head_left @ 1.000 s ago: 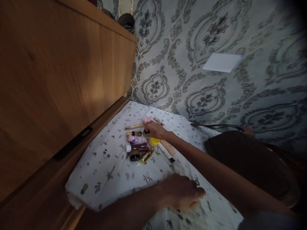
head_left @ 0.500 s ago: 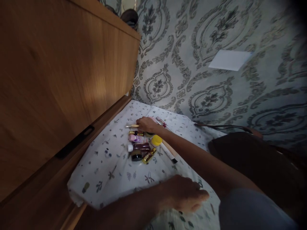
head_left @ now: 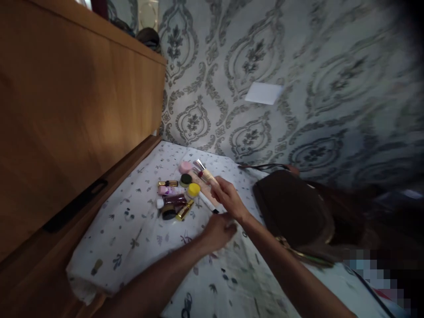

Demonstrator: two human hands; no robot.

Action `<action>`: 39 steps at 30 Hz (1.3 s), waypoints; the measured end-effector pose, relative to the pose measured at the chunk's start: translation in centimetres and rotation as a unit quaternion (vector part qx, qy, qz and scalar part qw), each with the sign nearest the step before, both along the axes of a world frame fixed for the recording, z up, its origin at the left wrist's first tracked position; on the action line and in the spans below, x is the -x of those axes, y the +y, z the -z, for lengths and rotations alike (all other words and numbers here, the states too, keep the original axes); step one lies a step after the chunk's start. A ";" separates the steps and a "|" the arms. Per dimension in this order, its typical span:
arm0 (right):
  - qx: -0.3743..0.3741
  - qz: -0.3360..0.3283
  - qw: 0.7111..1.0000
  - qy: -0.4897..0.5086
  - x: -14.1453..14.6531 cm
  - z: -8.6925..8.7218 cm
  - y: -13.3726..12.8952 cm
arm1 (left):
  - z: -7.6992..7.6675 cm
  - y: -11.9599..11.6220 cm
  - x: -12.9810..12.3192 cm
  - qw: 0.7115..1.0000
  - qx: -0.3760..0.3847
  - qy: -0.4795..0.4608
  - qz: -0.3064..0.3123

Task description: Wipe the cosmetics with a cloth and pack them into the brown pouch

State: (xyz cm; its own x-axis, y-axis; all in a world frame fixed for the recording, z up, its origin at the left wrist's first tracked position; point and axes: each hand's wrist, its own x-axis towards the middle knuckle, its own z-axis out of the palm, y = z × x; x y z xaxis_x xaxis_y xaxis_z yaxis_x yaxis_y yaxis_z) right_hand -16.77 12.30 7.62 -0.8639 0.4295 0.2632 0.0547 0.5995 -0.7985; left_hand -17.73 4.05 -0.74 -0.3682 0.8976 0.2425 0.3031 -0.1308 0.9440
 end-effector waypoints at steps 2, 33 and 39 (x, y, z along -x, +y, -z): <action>0.095 0.057 0.993 0.037 -3.2 0.6 -1.0 | -0.1 0.1 0.1 0.990 0.001 -0.140 -0.006; 0.010 0.089 0.996 -0.007 -12.8 6.4 -5.7 | -4.2 -1.6 -0.5 0.950 -0.113 -0.216 -0.195; 0.083 0.051 0.995 0.037 -13.0 5.8 -5.7 | -5.2 -1.8 0.6 0.933 -0.106 -0.307 -0.156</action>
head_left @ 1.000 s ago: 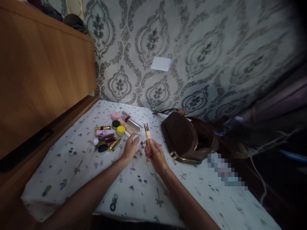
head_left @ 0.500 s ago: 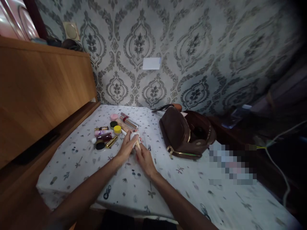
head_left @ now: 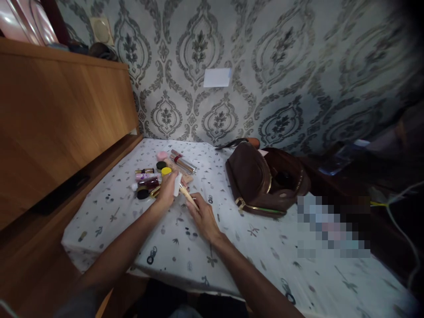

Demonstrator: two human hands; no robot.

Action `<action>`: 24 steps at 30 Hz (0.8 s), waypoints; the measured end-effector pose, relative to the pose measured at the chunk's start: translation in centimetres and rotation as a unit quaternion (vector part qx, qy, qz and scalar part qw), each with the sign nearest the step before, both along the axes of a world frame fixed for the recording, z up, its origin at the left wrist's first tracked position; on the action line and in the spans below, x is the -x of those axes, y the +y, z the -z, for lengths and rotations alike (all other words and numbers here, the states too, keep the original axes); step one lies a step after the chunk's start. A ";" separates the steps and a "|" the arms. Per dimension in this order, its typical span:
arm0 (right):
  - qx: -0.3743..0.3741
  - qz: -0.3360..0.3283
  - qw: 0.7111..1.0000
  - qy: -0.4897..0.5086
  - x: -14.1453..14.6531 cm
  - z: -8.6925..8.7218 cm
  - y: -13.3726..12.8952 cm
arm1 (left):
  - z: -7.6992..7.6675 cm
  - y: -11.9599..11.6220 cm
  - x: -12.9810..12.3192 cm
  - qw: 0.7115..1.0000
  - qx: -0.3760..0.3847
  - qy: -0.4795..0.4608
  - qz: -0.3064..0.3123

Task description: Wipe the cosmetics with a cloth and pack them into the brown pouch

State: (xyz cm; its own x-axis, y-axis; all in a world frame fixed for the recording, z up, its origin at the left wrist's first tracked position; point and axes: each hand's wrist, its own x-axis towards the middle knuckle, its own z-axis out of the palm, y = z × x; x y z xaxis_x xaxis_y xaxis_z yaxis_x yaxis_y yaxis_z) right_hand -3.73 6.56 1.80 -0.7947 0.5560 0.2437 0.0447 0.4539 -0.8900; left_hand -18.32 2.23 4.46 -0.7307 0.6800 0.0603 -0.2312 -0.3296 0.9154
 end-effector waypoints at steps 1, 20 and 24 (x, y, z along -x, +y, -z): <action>0.030 -0.016 0.999 0.012 0.1 0.0 0.0 | -0.1 -0.1 0.1 1.000 -0.004 -0.017 0.021; 0.513 -0.160 0.838 0.089 1.4 -0.4 -0.2 | 0.6 -0.1 0.3 0.971 -0.027 -0.204 0.123; 0.507 -0.118 0.843 0.131 1.4 -0.5 0.7 | 0.7 0.4 -0.1 0.972 -0.043 -0.219 0.072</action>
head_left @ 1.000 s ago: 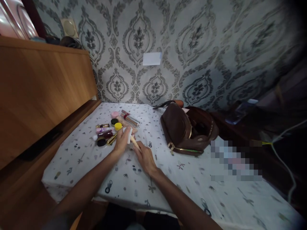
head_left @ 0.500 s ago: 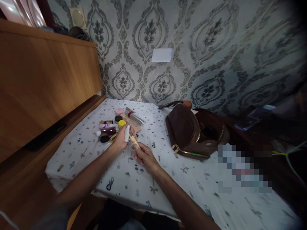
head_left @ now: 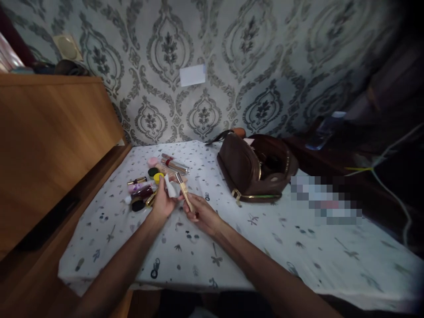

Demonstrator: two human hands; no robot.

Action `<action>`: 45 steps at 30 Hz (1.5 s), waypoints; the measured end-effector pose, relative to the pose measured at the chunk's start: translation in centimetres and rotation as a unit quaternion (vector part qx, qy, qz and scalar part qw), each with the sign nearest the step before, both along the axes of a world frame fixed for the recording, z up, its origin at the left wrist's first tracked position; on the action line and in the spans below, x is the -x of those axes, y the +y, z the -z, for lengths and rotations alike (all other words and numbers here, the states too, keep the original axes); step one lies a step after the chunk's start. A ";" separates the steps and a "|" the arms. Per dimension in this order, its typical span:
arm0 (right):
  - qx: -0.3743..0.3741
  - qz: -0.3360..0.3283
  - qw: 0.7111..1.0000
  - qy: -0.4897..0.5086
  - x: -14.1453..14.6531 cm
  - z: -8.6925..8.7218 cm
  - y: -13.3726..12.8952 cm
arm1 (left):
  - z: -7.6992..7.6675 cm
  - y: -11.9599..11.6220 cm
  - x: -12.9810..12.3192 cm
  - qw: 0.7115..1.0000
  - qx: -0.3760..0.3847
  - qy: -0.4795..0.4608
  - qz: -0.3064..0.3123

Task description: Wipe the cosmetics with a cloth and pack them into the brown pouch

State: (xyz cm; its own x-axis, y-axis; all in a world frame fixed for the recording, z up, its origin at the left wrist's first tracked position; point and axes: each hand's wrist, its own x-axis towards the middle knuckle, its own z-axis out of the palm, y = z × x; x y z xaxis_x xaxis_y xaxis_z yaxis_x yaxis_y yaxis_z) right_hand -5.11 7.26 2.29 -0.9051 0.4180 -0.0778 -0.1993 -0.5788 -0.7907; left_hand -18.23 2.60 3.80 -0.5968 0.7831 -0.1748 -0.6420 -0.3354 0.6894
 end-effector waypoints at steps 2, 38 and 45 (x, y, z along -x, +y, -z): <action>0.002 0.014 1.000 0.002 -0.1 0.0 0.3 | 0.1 0.1 0.0 1.000 -0.008 -0.003 -0.015; -0.401 0.175 0.894 -0.096 -0.8 0.9 -0.2 | 0.5 0.1 0.4 0.996 0.037 0.079 -0.023; -0.494 0.221 0.832 -0.124 -0.7 1.4 -0.8 | 0.5 -0.3 -0.1 0.997 0.003 0.071 -0.022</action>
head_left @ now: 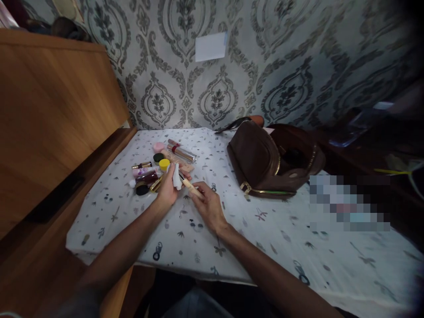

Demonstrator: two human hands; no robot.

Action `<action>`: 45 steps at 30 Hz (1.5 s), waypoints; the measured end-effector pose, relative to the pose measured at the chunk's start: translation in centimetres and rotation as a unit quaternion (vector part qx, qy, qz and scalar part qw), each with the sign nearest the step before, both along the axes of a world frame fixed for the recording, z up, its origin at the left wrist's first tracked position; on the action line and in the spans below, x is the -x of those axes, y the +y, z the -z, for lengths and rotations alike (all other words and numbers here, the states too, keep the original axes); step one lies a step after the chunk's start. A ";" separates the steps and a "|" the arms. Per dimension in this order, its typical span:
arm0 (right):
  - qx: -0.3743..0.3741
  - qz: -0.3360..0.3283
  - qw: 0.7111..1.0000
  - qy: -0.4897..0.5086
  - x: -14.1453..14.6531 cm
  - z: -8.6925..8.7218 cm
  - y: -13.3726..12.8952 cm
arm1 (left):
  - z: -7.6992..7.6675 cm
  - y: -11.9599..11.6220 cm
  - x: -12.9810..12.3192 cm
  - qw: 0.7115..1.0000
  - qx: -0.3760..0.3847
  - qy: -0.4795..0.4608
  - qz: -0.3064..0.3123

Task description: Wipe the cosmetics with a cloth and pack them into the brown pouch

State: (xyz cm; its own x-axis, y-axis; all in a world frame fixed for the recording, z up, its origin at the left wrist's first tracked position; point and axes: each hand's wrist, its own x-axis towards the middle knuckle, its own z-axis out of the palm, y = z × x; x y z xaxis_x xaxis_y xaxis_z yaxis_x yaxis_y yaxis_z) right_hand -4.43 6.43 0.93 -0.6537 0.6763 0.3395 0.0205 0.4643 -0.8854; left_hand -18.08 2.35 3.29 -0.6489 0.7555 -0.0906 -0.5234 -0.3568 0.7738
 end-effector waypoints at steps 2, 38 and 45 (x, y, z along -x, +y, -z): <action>-0.038 0.012 0.999 0.009 -0.1 0.1 0.0 | 0.2 0.0 -0.7 0.999 -0.019 0.028 0.004; 0.363 -0.015 0.916 0.171 -0.1 -1.7 0.2 | -0.3 0.1 0.5 0.997 0.059 -0.050 -0.005; 0.436 -0.027 0.881 0.183 -0.1 -1.9 0.7 | -0.2 -0.1 0.8 0.997 0.036 -0.053 0.039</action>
